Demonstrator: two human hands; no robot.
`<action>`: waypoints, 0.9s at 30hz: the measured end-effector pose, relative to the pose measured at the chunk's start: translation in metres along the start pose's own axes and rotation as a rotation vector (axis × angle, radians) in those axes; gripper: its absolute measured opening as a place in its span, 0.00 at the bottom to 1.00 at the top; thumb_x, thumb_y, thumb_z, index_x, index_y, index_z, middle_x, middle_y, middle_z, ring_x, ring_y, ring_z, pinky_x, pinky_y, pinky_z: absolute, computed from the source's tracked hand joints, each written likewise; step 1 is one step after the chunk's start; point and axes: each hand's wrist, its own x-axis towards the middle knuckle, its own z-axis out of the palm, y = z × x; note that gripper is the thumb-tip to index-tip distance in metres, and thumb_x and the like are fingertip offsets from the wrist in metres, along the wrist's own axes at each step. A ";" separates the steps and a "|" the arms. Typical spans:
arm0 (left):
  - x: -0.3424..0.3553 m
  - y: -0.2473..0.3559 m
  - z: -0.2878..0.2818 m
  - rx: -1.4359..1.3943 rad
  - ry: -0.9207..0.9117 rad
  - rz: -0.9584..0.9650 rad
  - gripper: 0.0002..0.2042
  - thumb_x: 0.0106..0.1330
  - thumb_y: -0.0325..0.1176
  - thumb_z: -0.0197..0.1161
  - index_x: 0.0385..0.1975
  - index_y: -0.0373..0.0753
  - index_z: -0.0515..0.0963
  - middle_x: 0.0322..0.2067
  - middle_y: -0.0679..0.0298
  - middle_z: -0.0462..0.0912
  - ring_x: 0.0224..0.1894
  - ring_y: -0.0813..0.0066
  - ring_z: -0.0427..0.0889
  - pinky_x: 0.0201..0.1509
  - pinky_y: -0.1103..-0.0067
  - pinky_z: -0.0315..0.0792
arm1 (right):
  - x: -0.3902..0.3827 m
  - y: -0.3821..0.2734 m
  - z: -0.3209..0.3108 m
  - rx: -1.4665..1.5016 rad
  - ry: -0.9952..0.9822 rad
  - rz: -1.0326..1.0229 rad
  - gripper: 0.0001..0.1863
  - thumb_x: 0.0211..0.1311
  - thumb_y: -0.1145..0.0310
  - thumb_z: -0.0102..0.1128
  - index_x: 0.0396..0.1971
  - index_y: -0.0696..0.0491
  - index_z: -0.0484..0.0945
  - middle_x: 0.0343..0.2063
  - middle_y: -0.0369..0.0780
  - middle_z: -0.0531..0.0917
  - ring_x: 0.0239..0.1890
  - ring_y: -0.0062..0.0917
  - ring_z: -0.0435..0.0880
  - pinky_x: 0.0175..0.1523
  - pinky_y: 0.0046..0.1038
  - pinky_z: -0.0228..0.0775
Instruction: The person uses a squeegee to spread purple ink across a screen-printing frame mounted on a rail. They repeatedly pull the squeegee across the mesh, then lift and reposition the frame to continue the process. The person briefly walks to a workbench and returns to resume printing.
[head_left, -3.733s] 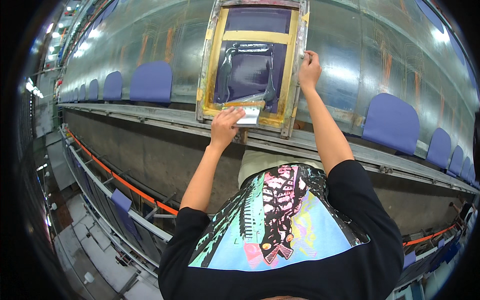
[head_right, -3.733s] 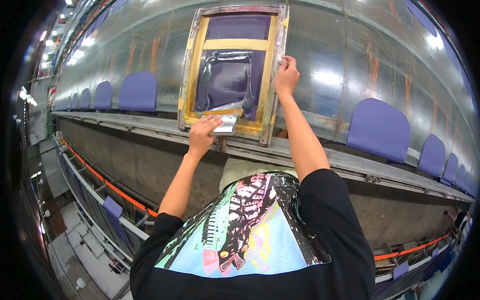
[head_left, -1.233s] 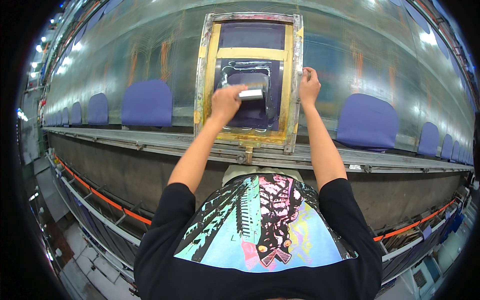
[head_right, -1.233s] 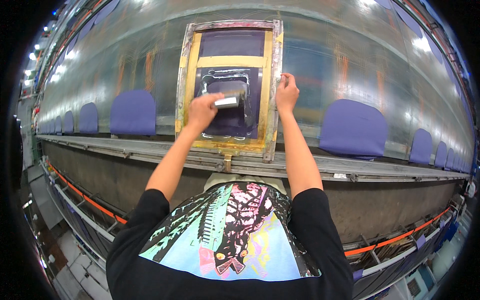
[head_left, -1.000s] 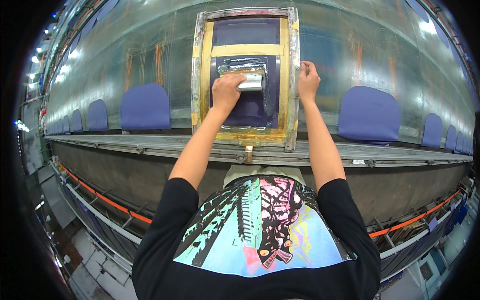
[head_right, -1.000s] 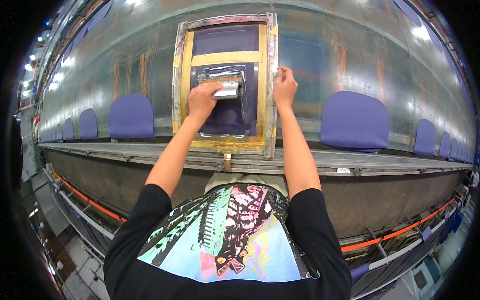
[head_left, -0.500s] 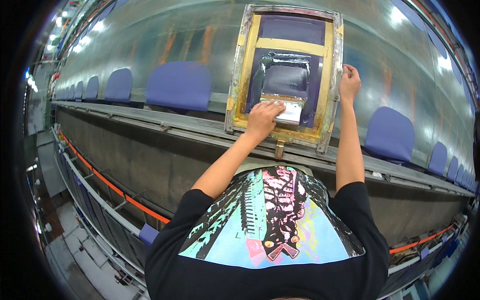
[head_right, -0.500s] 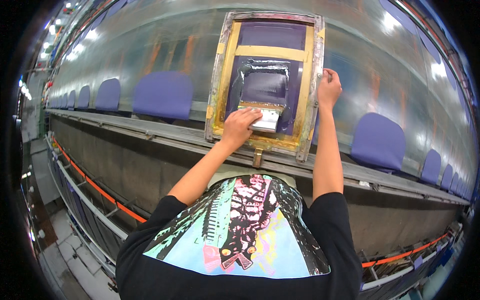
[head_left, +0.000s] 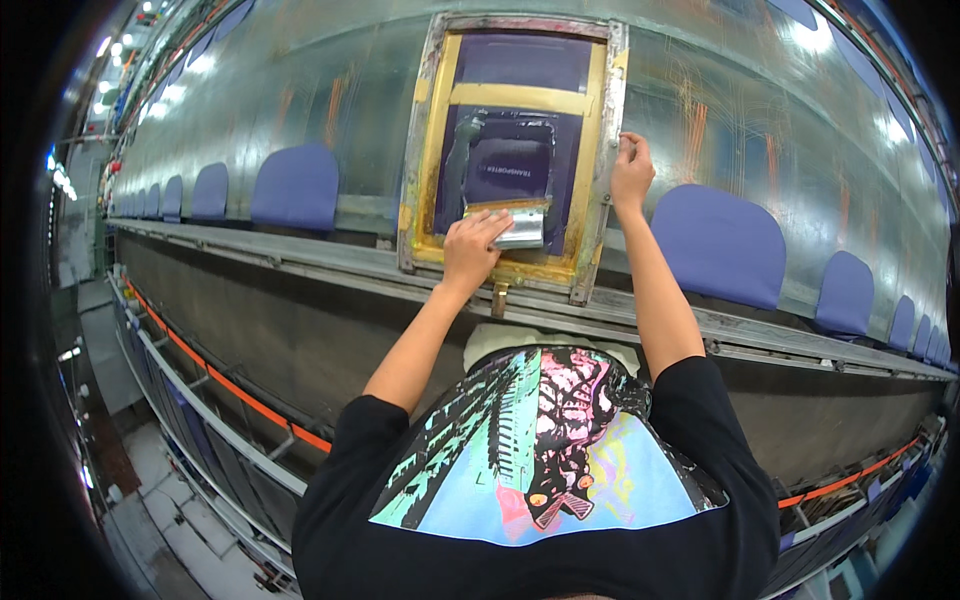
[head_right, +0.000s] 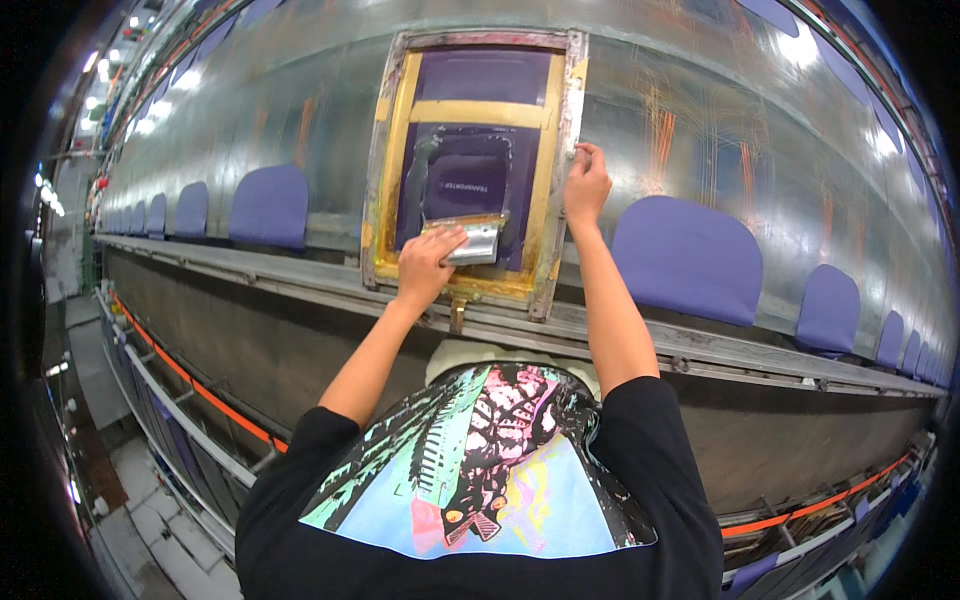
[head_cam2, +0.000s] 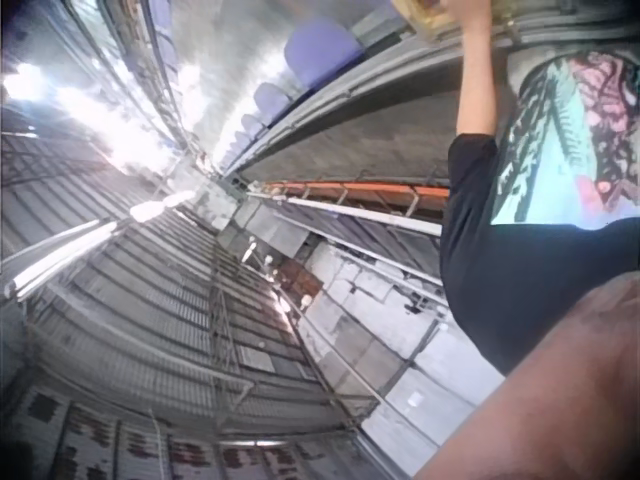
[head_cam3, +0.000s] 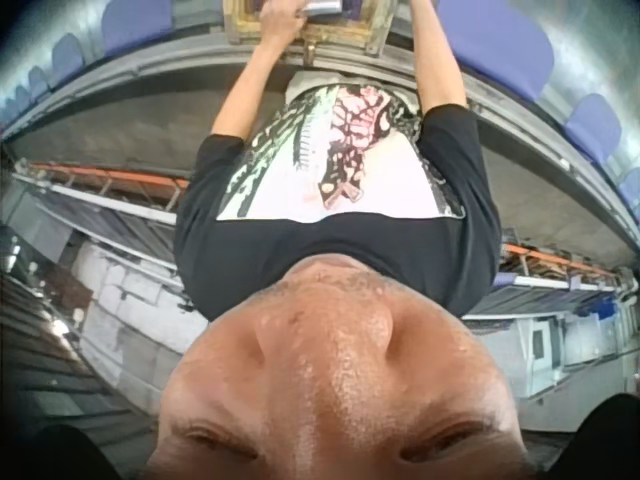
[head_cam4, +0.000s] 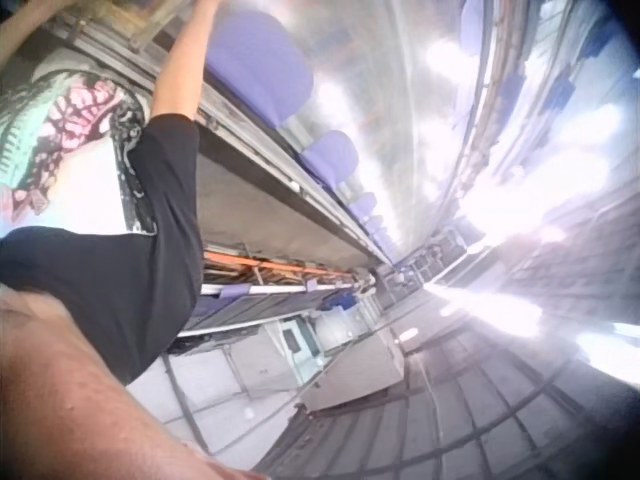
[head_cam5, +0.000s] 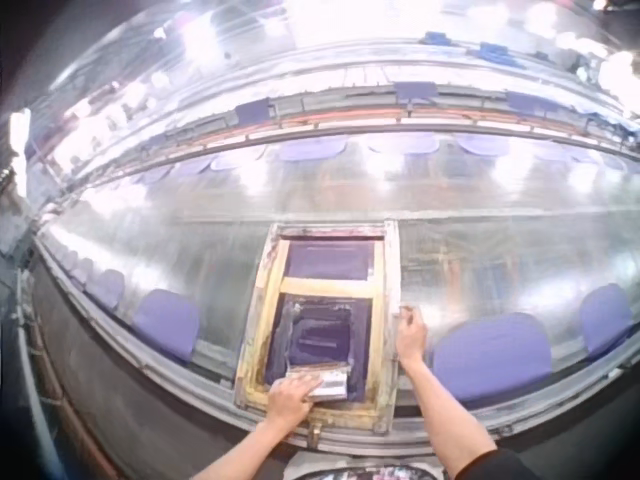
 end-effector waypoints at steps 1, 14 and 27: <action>-0.004 -0.006 0.000 -0.004 -0.003 -0.003 0.25 0.52 0.25 0.69 0.53 0.51 0.85 0.56 0.72 0.86 0.60 0.66 0.82 0.61 0.66 0.71 | -0.002 0.002 0.007 -0.012 -0.005 -0.007 0.10 0.75 0.64 0.56 0.45 0.53 0.82 0.18 0.42 0.78 0.21 0.31 0.76 0.32 0.38 0.67; 0.003 -0.058 0.004 0.064 -0.041 0.178 0.26 0.51 0.19 0.67 0.51 0.53 0.85 0.56 0.72 0.86 0.60 0.65 0.82 0.63 0.62 0.73 | 0.002 0.014 0.027 -0.148 -0.025 0.100 0.12 0.75 0.63 0.54 0.46 0.52 0.82 0.26 0.48 0.86 0.30 0.43 0.85 0.40 0.43 0.73; 0.108 -0.086 0.017 -0.018 0.066 0.122 0.16 0.56 0.21 0.64 0.40 0.51 0.88 0.44 0.70 0.90 0.51 0.69 0.85 0.51 0.67 0.72 | 0.007 0.021 0.049 -0.136 0.008 0.021 0.11 0.73 0.63 0.57 0.44 0.51 0.83 0.27 0.48 0.86 0.31 0.43 0.84 0.41 0.42 0.73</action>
